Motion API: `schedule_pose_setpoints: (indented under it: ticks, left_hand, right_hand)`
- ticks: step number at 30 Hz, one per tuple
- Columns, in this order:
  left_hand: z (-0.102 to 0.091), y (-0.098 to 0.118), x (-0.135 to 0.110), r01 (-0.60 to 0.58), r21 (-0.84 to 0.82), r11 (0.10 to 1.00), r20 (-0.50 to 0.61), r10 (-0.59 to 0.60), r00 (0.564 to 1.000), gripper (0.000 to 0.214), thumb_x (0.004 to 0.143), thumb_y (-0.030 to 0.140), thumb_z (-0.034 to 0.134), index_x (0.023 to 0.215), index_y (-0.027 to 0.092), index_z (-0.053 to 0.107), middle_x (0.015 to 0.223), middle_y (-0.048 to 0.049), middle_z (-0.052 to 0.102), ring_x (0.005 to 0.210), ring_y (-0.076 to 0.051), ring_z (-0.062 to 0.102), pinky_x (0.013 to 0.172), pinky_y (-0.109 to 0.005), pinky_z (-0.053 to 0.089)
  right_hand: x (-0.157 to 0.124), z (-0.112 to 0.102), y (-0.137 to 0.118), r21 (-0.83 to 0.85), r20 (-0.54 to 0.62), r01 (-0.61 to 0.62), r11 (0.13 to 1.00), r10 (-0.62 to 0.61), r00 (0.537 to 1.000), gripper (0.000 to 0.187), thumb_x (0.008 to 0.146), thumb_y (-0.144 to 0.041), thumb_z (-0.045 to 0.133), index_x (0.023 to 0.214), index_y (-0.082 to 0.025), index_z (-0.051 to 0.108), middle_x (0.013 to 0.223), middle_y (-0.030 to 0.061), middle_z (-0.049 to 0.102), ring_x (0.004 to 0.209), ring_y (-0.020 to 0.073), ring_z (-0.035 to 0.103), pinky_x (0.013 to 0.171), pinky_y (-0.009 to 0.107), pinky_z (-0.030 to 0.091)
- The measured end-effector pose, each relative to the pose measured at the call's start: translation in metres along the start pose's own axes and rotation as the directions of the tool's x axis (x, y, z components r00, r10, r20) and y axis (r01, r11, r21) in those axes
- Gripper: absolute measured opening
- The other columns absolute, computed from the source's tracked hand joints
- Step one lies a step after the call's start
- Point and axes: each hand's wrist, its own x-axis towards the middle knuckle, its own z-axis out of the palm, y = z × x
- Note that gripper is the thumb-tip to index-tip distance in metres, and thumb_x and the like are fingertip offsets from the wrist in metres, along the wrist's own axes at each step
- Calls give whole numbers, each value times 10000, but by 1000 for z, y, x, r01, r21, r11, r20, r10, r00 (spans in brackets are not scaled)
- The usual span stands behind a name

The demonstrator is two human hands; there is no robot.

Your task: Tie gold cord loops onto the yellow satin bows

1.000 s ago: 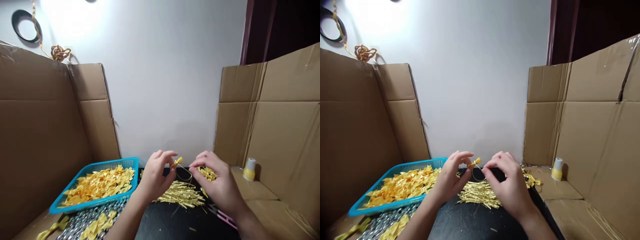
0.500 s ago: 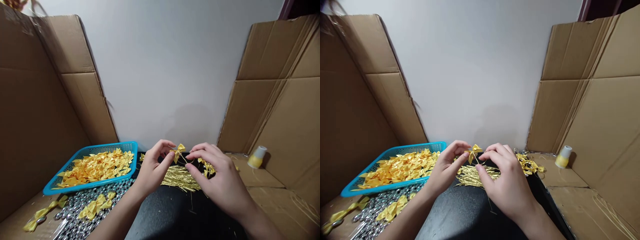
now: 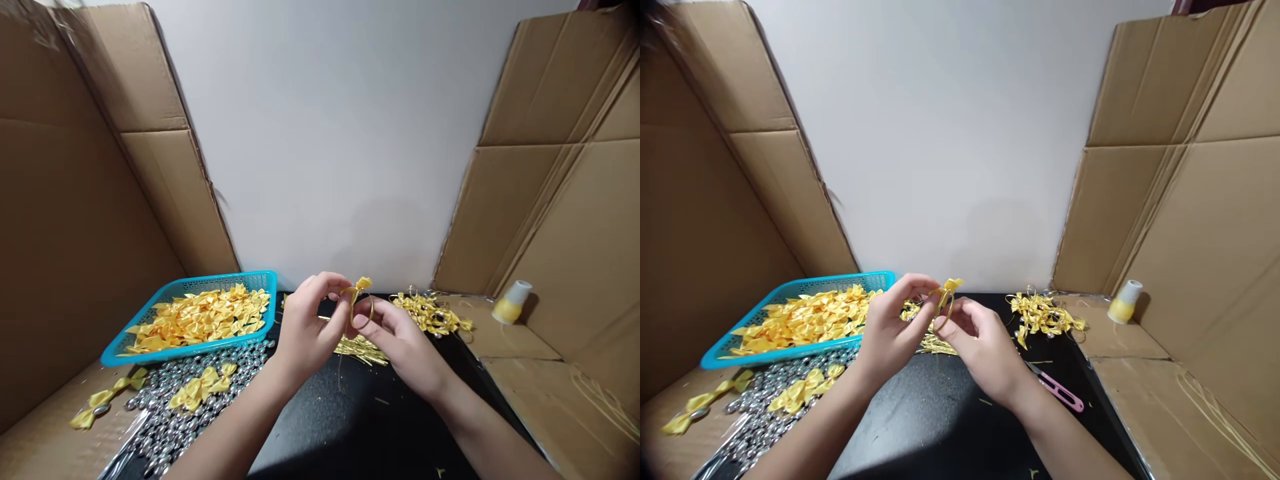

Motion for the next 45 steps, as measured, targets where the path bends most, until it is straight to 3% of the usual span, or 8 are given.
schedule_pose_setpoints:
  ticks: [3, 9, 14, 25, 30, 35, 40, 45]
  left_hand:
    - [1, 2, 0, -77, 51, 996, -3, 77, 997, 65, 868, 154, 559, 897, 193, 601, 786, -19, 689, 722, -146, 640, 658, -268, 506]
    - [3, 6, 1, -205, 182, 962, 68, 195, 978, 77, 885, 181, 558, 862, 209, 625, 740, -10, 711, 679, -154, 603, 662, -291, 479]
    - [3, 4, 1, -194, 166, 967, 63, 186, 981, 80, 893, 175, 558, 875, 211, 627, 753, -7, 715, 686, -150, 614, 672, -288, 479]
    - [3, 4, 1, -237, 213, 948, 65, 228, 971, 56, 870, 174, 590, 852, 205, 632, 717, 6, 712, 661, -145, 595, 640, -277, 458]
    - [2, -2, 5, -114, 131, 985, 40, 110, 993, 73, 847, 152, 590, 810, 197, 633, 717, 10, 692, 669, -128, 610, 630, -254, 463]
    - [4, -13, 9, 64, 19, 998, 29, -64, 998, 78, 817, 156, 591, 790, 180, 660, 695, 8, 687, 617, -110, 586, 615, -243, 458]
    - [5, -24, 15, 290, -133, 948, 59, -285, 957, 77, 794, 209, 604, 779, 159, 660, 643, 5, 652, 545, -95, 529, 525, -216, 413]
    - [4, -31, 19, 404, -256, 878, 84, -396, 914, 86, 762, 231, 613, 773, 150, 638, 613, 14, 599, 532, -87, 477, 490, -197, 355]
  right_hand:
    - [-1, 4, 4, 33, -75, 13, 999, -10, 997, 356, 823, -521, 636, 784, -174, 567, 730, 11, 587, 734, 149, 553, 710, 282, 469]
    - [-1, -3, 5, -140, -259, 47, 989, -82, 962, 261, 815, -413, 654, 752, -162, 620, 690, 2, 587, 703, 156, 565, 665, 269, 450]
    - [0, -8, 2, -218, -282, 50, 975, -112, 953, 247, 836, -373, 596, 710, -162, 628, 659, 9, 593, 678, 155, 559, 653, 271, 446]
    - [1, -10, 0, -99, -251, 19, 995, -43, 967, 213, 748, -360, 684, 690, -166, 619, 660, -4, 582, 672, 145, 529, 663, 280, 427]
    - [7, -19, 2, 118, -107, -49, 992, 62, 992, 133, 732, -293, 640, 689, -179, 587, 709, -5, 578, 734, 140, 527, 751, 282, 424]
    - [14, -27, 12, 365, 74, -149, 919, 131, 989, 86, 734, -247, 598, 705, -174, 563, 797, 8, 547, 791, 132, 495, 763, 260, 422]
    - [19, -44, 17, 462, 224, -177, 869, 78, 971, 107, 722, -241, 557, 648, -184, 506, 816, 42, 536, 834, 167, 517, 798, 310, 451]
    - [18, -61, 12, 458, 238, -124, 880, 13, 971, 109, 726, -251, 535, 636, -189, 526, 802, 48, 534, 827, 185, 530, 834, 346, 468]
